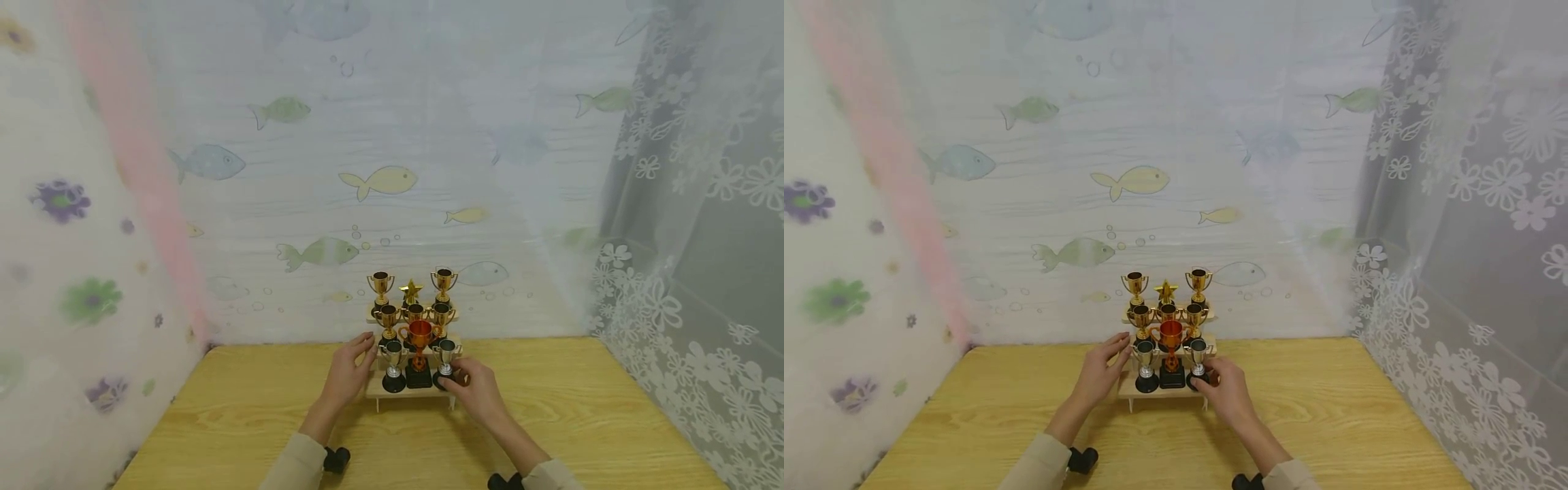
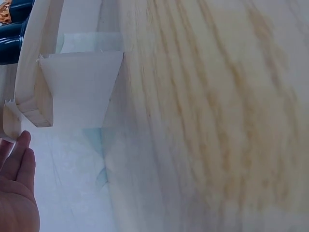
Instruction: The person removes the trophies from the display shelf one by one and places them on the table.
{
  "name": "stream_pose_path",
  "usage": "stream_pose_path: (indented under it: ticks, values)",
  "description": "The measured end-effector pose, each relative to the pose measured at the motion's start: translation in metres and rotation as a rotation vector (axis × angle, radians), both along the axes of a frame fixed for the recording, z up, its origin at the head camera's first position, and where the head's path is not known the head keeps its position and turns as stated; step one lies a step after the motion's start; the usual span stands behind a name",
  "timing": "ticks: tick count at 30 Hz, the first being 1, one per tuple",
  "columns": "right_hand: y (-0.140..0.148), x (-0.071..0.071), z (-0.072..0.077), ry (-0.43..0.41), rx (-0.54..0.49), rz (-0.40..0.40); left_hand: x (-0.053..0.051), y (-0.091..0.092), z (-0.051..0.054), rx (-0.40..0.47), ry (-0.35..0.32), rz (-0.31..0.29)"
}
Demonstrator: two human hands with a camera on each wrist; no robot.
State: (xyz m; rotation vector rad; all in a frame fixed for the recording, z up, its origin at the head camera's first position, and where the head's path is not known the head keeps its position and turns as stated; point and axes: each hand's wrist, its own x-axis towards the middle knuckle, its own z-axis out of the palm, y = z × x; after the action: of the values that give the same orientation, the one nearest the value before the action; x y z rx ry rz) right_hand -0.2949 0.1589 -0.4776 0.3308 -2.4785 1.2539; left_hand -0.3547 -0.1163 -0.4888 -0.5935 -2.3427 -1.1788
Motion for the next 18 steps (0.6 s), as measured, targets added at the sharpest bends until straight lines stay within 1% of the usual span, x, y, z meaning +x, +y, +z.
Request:
stream_pose_path:
  ticks: [6, 12, 18]
  values:
    - [0.0012, -0.0004, -0.0005, 0.005, 0.004, 0.001, 0.0015, 0.0, -0.0009, 0.015, -0.003, -0.01]
    - [0.0045, -0.0004, 0.0008, -0.007, 0.011, 0.01, 0.0018, 0.0003, -0.0009, 0.031, -0.014, -0.003]
    - [0.0078, 0.0002, 0.0035, -0.023, 0.024, 0.011, 0.0016, -0.0004, -0.0012, 0.026, 0.006, 0.01]
